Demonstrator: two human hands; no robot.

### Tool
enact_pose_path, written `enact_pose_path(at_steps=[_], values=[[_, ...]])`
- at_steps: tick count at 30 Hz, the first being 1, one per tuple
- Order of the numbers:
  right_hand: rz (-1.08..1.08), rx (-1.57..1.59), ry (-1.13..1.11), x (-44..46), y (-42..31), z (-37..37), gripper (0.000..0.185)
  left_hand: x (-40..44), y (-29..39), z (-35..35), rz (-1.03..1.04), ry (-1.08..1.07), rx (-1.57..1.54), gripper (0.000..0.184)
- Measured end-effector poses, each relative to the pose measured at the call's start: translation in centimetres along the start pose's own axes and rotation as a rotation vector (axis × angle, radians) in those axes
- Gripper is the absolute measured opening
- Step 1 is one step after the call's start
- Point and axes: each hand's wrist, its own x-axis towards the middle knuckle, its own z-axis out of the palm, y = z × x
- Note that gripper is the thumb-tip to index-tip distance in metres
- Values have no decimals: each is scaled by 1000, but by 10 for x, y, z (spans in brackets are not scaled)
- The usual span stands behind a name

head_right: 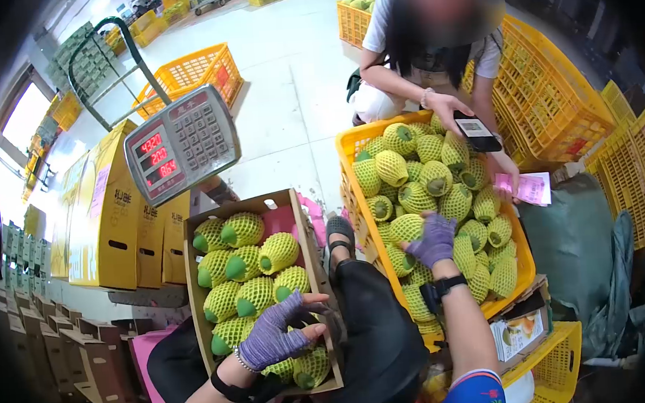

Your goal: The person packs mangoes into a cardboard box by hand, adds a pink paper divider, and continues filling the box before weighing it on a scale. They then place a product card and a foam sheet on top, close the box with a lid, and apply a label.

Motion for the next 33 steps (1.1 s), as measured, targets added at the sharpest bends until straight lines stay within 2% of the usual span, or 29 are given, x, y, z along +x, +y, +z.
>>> enact_pose_path(at_steps=[1,2,4,5,6,7,9,10,11,12,13,15,16,17,19,21,22,23,25,26,27,30,31,33], values=[[-102,135,104,-6,7,0,88,-1,0,-2,-35,-2,-32,48],[-259,509,268,-12,1,-4,86,0,-4,-7,-92,-19,-11,55],[-373,951,97,-41,-12,-31,83,2,-2,-3,-69,51,-124,60],[-513,917,60,-54,-23,-51,76,5,0,0,-37,102,-238,66],[-547,1045,-83,-73,-50,-82,82,7,2,1,-21,68,-320,75],[-725,1058,-148,-81,-64,-93,81,8,6,5,-16,75,-315,75],[-1014,965,-86,-94,-104,-108,77,9,15,11,208,105,-392,71],[-1007,905,-74,-99,-116,-114,76,6,12,9,127,171,-572,67],[-1002,846,-62,-102,-127,-117,76,8,2,2,185,208,-642,62],[-970,968,-117,-98,-140,-117,77,13,-5,-8,221,239,-684,60],[-833,1109,-209,-89,-147,-112,65,17,-9,-20,253,267,-727,58],[-576,1351,-82,-70,-169,-89,51,35,-12,-52,420,455,-488,53],[-645,864,-11,-55,-175,-83,38,44,-1,-63,393,514,-432,53],[-900,425,130,-42,-180,-75,27,69,-22,-84,490,650,-175,49],[-1099,-42,22,-33,-204,-51,19,99,-33,-110,607,802,518,48],[-1082,-298,-54,-40,-229,-49,21,115,-32,-107,473,762,617,46],[-1030,-391,-141,-37,-241,-35,22,119,-32,-105,386,748,616,49],[-1025,-391,-145,-38,-249,-37,22,120,-33,-103,385,743,613,49],[-924,-504,-384,-41,-260,-43,23,117,-38,-101,321,741,668,49],[-947,-467,-423,-46,-259,-50,23,113,-39,-102,299,717,683,50],[-951,-467,-421,-48,-258,-51,23,110,-40,-104,299,721,684,50],[-942,-405,-352,-61,-258,-46,26,111,-51,-113,227,601,1083,51],[-927,-438,-366,-64,-264,-47,22,110,-44,-113,235,608,1082,51],[-946,-468,-345,-68,-268,-47,22,112,-30,-114,-15,340,1374,50]])
